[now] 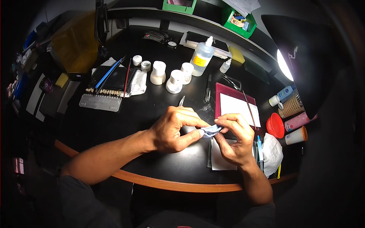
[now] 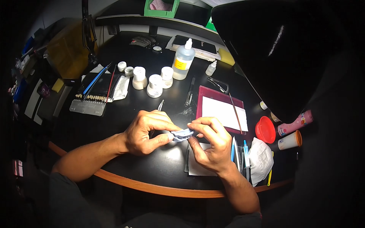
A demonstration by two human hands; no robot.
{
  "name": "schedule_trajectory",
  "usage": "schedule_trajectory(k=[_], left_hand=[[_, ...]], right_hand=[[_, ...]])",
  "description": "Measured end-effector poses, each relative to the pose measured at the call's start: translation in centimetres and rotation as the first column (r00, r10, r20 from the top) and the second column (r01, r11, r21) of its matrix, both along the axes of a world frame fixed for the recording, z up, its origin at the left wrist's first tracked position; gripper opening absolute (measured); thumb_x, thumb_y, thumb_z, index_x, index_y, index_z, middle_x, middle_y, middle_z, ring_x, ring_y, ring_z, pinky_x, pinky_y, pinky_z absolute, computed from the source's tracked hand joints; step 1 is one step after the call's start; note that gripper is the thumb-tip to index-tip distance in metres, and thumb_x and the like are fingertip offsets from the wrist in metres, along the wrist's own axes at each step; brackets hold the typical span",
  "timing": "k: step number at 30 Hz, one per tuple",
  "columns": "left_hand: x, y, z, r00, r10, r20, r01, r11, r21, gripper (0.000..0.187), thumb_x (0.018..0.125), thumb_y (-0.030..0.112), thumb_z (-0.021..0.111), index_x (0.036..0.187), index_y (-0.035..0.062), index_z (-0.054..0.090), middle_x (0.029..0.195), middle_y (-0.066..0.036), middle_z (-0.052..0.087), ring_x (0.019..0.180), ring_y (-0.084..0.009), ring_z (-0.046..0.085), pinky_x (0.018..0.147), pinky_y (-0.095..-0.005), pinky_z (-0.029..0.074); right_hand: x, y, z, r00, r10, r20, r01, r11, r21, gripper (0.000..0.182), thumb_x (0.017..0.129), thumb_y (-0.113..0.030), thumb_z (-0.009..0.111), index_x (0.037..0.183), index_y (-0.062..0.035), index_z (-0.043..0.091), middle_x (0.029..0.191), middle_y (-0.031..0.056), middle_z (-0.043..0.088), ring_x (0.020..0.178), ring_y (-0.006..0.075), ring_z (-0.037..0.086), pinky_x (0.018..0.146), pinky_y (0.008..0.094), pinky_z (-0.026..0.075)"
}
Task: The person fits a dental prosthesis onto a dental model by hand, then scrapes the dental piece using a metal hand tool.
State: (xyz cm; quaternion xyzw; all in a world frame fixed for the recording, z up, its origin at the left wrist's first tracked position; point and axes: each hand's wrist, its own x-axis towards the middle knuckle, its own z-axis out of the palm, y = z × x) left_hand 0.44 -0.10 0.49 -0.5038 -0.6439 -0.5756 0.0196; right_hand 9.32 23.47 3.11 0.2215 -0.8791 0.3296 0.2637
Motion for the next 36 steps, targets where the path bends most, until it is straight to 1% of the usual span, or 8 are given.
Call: schedule_trajectory(k=[4, 7, 10, 11, 14, 17, 23, 36], left_hand=[[-0.09, -0.17, 0.27, 0.998, 0.067, 0.018, -0.066, 0.997, -0.029, 0.028, 0.090, 0.007, 0.073, 0.114, -0.0029, 0.083, 0.096, -0.019, 0.081, 0.085, -0.0241, 0.077, 0.077, -0.0363, 0.056], [0.08, -0.03, 0.11, 0.982, 0.174, 0.068, -0.172, 0.984, -0.035, 0.027, 0.093, 0.008, 0.073, 0.116, -0.0030, 0.082, 0.097, -0.018, 0.081, 0.087, -0.0213, 0.077, 0.077, -0.0345, 0.057], [0.23, 0.53, -0.57, 0.950, 0.284, 0.129, -0.284, 0.959, -0.019, 0.024, 0.096, 0.009, 0.073, 0.116, -0.0026, 0.081, 0.096, -0.016, 0.081, 0.088, -0.0193, 0.077, 0.079, -0.0326, 0.059], [0.46, 0.33, 0.14, 0.939, 0.305, 0.161, -0.298, 0.952, -0.066, 0.019, 0.097, 0.008, 0.074, 0.112, -0.0024, 0.081, 0.096, -0.014, 0.082, 0.089, -0.0181, 0.078, 0.081, -0.0315, 0.060], [0.27, 0.27, 0.09, 0.931, 0.319, 0.179, -0.314, 0.948, -0.056, 0.014, 0.096, 0.005, 0.074, 0.106, -0.0015, 0.081, 0.096, -0.013, 0.082, 0.088, -0.0183, 0.079, 0.080, -0.0307, 0.059], [0.23, 0.29, -0.02, 0.932, 0.342, 0.124, -0.339, 0.940, -0.044, 0.010, 0.092, 0.002, 0.076, 0.101, -0.0007, 0.080, 0.096, -0.013, 0.082, 0.088, -0.0188, 0.079, 0.080, -0.0309, 0.059], [0.44, 0.27, -0.07, 0.941, 0.327, 0.082, -0.327, 0.945, -0.015, 0.012, 0.088, -0.001, 0.079, 0.100, -0.0003, 0.081, 0.094, -0.013, 0.081, 0.087, -0.0194, 0.079, 0.080, -0.0311, 0.060], [0.37, 0.39, -0.38, 0.945, 0.321, 0.060, -0.321, 0.947, -0.011, 0.013, 0.087, -0.002, 0.079, 0.100, -0.0013, 0.081, 0.094, -0.016, 0.082, 0.087, -0.0216, 0.081, 0.079, -0.0319, 0.062]], right_hand=[[0.19, -0.03, 0.09, 1.000, -0.014, 0.000, 0.014, 1.000, 0.002, 0.034, 0.081, 0.001, 0.090, 0.114, -0.0031, 0.082, 0.105, 0.0117, 0.073, 0.089, 0.0194, 0.075, 0.070, 0.0293, 0.063], [0.15, -0.02, 0.09, 1.000, -0.019, -0.023, 0.019, 1.000, 0.008, 0.032, 0.081, -0.002, 0.092, 0.111, -0.0024, 0.083, 0.099, 0.0103, 0.072, 0.084, 0.0171, 0.073, 0.067, 0.0284, 0.062], [0.30, 0.09, 0.24, 0.999, -0.020, -0.041, 0.021, 0.999, 0.026, 0.031, 0.079, -0.004, 0.094, 0.108, -0.0018, 0.083, 0.096, 0.0092, 0.072, 0.080, 0.0156, 0.072, 0.064, 0.0275, 0.060], [0.35, 0.06, 0.36, 0.999, -0.025, -0.045, 0.026, 0.999, 0.033, 0.031, 0.079, -0.005, 0.094, 0.108, -0.0017, 0.083, 0.095, 0.0090, 0.071, 0.080, 0.0153, 0.072, 0.063, 0.0273, 0.060], [0.32, 0.00, 0.25, 0.998, -0.029, -0.065, 0.031, 0.999, 0.031, 0.031, 0.078, -0.005, 0.095, 0.106, -0.0012, 0.083, 0.093, 0.0088, 0.071, 0.079, 0.0151, 0.071, 0.062, 0.0271, 0.058], [0.24, 0.10, 0.20, 0.996, -0.029, -0.081, 0.032, 0.999, 0.030, 0.031, 0.078, -0.005, 0.095, 0.106, -0.0009, 0.083, 0.092, 0.0089, 0.071, 0.078, 0.0151, 0.071, 0.062, 0.0271, 0.058], [0.32, 0.03, 0.22, 0.997, -0.023, -0.075, 0.026, 0.999, 0.036, 0.031, 0.078, -0.006, 0.096, 0.106, -0.0009, 0.083, 0.093, 0.0090, 0.072, 0.077, 0.0153, 0.071, 0.061, 0.0271, 0.058], [0.28, 0.25, -0.11, 0.998, 0.004, -0.058, -0.003, 1.000, 0.005, 0.030, 0.080, -0.008, 0.096, 0.106, -0.0009, 0.083, 0.093, 0.0094, 0.072, 0.077, 0.0151, 0.071, 0.062, 0.0269, 0.060]])
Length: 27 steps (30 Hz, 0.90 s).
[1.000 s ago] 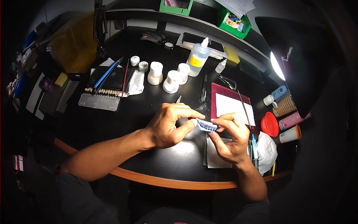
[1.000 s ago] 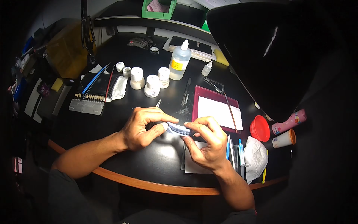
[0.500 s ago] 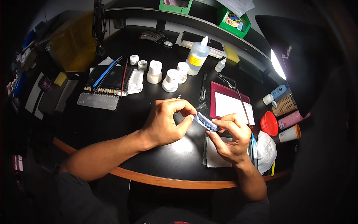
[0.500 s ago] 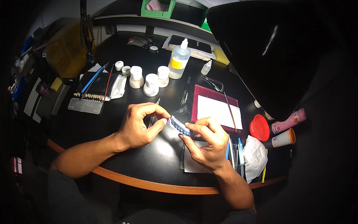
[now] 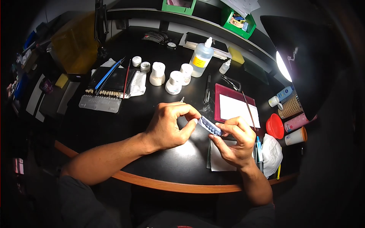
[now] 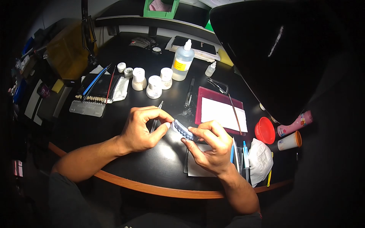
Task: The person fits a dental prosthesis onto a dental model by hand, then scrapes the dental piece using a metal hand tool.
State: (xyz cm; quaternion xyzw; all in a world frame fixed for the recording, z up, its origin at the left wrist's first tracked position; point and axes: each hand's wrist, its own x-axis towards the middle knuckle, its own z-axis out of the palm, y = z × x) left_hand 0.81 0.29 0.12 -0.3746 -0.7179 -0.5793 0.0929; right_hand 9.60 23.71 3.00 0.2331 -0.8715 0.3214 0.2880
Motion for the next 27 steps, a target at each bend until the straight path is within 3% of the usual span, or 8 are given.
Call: schedule_trajectory(k=[18, 27], left_hand=[[0.06, -0.03, -0.28, 1.000, -0.016, 0.009, 0.016, 1.000, 0.006, 0.012, 0.087, -0.002, 0.078, 0.099, -0.0029, 0.080, 0.092, -0.016, 0.081, 0.086, -0.0209, 0.081, 0.079, -0.0311, 0.061], [0.14, 0.07, 0.03, 0.999, -0.032, -0.025, 0.032, 0.999, 0.014, 0.013, 0.085, -0.002, 0.082, 0.098, -0.0021, 0.079, 0.091, -0.014, 0.080, 0.084, -0.0195, 0.081, 0.079, -0.0306, 0.062]], right_hand=[[-0.04, -0.14, 0.40, 0.999, -0.027, 0.018, 0.027, 0.999, 0.039, 0.030, 0.081, -0.007, 0.096, 0.107, 0.0004, 0.083, 0.093, 0.0086, 0.072, 0.075, 0.0150, 0.070, 0.062, 0.0266, 0.058], [-0.35, 0.30, -0.17, 0.996, -0.080, 0.036, 0.080, 0.997, 0.010, 0.038, 0.080, 0.003, 0.091, 0.116, -0.0041, 0.083, 0.104, 0.0093, 0.072, 0.087, 0.0174, 0.073, 0.066, 0.0276, 0.062]])
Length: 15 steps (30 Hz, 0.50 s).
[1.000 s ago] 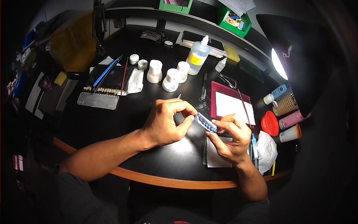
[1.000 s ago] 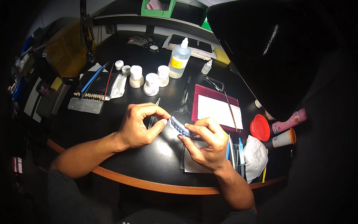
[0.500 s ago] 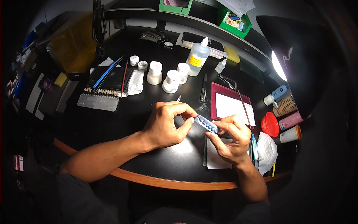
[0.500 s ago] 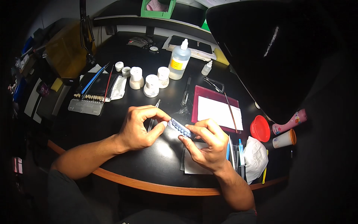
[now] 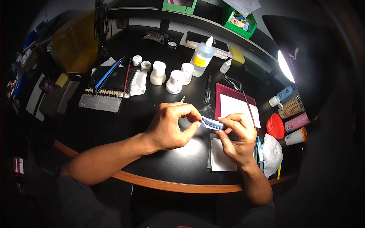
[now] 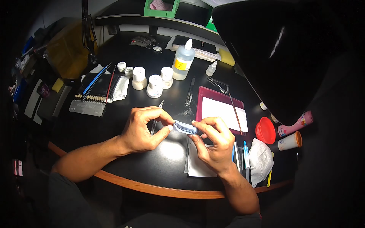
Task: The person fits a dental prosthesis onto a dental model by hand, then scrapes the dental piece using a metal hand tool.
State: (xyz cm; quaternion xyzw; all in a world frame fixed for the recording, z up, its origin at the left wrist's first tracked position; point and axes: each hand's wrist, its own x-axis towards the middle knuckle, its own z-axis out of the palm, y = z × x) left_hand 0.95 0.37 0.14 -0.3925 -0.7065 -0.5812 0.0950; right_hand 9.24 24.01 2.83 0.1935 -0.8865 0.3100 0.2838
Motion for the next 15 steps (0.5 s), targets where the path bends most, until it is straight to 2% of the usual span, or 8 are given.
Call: schedule_trajectory(k=[5, 11, 15], left_hand=[[-0.11, 0.29, -0.36, 0.998, -0.027, 0.058, 0.024, 0.999, 0.044, 0.018, 0.086, -0.001, 0.084, 0.103, -0.0021, 0.079, 0.092, -0.013, 0.081, 0.085, -0.0187, 0.080, 0.080, -0.0306, 0.062], [-0.16, 0.09, -0.42, 0.998, -0.057, 0.030, 0.057, 0.998, 0.001, 0.029, 0.084, -0.001, 0.085, 0.112, 0.0000, 0.081, 0.094, -0.012, 0.081, 0.086, -0.0179, 0.079, 0.080, -0.0300, 0.060], [-0.16, -0.01, -0.19, 0.997, -0.070, 0.026, 0.071, 0.998, -0.002, 0.031, 0.083, 0.000, 0.086, 0.113, 0.0008, 0.081, 0.095, -0.012, 0.080, 0.088, -0.0177, 0.078, 0.080, -0.0297, 0.060]], right_hand=[[0.06, 0.02, -0.08, 0.999, -0.021, 0.026, 0.021, 1.000, -0.021, 0.040, 0.080, 0.004, 0.090, 0.118, -0.0051, 0.083, 0.108, 0.0099, 0.073, 0.092, 0.0183, 0.074, 0.068, 0.0280, 0.064], [0.02, 0.08, -0.22, 1.000, -0.027, 0.008, 0.027, 0.999, -0.026, 0.039, 0.080, 0.004, 0.090, 0.117, -0.0043, 0.082, 0.108, 0.0106, 0.072, 0.092, 0.0181, 0.074, 0.069, 0.0280, 0.064], [0.11, -0.12, -0.17, 1.000, -0.021, 0.017, 0.022, 0.999, -0.037, 0.037, 0.081, 0.003, 0.090, 0.117, -0.0032, 0.082, 0.107, 0.0109, 0.072, 0.091, 0.0182, 0.073, 0.069, 0.0278, 0.063]])
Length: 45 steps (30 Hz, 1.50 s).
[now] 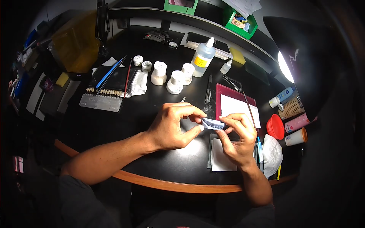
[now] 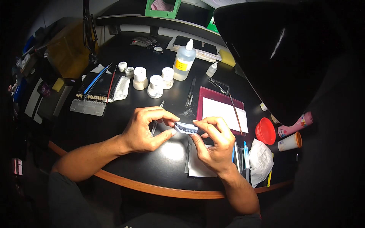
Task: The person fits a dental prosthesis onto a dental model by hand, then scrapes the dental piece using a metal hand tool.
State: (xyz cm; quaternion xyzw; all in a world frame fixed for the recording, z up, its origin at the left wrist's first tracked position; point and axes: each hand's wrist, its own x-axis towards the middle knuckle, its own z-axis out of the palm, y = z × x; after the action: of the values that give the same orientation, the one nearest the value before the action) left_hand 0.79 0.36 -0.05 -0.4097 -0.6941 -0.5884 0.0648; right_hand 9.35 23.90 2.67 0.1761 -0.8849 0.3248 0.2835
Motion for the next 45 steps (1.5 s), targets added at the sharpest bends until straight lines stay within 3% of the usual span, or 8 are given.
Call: schedule_trajectory(k=[20, 29, 38, 45], left_hand=[[-0.09, -0.04, 0.24, 1.000, -0.014, 0.019, 0.014, 1.000, -0.017, 0.026, 0.088, 0.003, 0.084, 0.114, 0.0003, 0.080, 0.097, -0.012, 0.079, 0.090, -0.0201, 0.078, 0.081, -0.0315, 0.060], [-0.06, -0.13, 0.50, 0.980, 0.039, -0.196, -0.057, 0.995, -0.088, 0.032, 0.081, 0.003, 0.084, 0.113, 0.0010, 0.081, 0.104, -0.015, 0.079, 0.099, -0.0290, 0.076, 0.090, -0.0372, 0.061], [-0.43, 0.02, -0.11, 0.969, 0.042, -0.242, -0.069, 0.992, -0.104, 0.031, 0.079, 0.014, 0.094, 0.107, 0.0062, 0.083, 0.099, -0.007, 0.080, 0.092, -0.0236, 0.074, 0.087, -0.0359, 0.051], [-0.36, -0.08, -0.05, 0.972, 0.049, -0.232, -0.083, 0.987, -0.141, 0.030, 0.083, 0.020, 0.093, 0.108, 0.0065, 0.084, 0.097, -0.007, 0.081, 0.089, -0.0232, 0.075, 0.090, -0.0367, 0.049]], right_hand=[[-0.18, 0.02, 0.03, 1.000, 0.026, -0.007, -0.026, 0.999, 0.039, 0.033, 0.083, -0.002, 0.091, 0.115, -0.0018, 0.082, 0.099, 0.0099, 0.074, 0.081, 0.0161, 0.073, 0.068, 0.0280, 0.060], [0.07, -0.39, 0.11, 0.999, 0.039, 0.021, -0.040, 0.997, 0.059, 0.032, 0.083, -0.005, 0.093, 0.113, -0.0024, 0.082, 0.095, 0.0088, 0.072, 0.080, 0.0165, 0.073, 0.066, 0.0283, 0.061], [-0.03, -0.28, 0.12, 0.997, 0.065, 0.028, -0.067, 0.995, 0.074, 0.031, 0.084, -0.007, 0.093, 0.112, -0.0019, 0.082, 0.093, 0.0082, 0.072, 0.079, 0.0167, 0.073, 0.065, 0.0288, 0.061], [-0.04, -0.23, 0.12, 0.997, 0.071, 0.023, -0.072, 0.994, 0.082, 0.033, 0.084, -0.007, 0.093, 0.115, -0.0002, 0.082, 0.092, 0.0086, 0.073, 0.078, 0.0172, 0.073, 0.065, 0.0289, 0.060]])
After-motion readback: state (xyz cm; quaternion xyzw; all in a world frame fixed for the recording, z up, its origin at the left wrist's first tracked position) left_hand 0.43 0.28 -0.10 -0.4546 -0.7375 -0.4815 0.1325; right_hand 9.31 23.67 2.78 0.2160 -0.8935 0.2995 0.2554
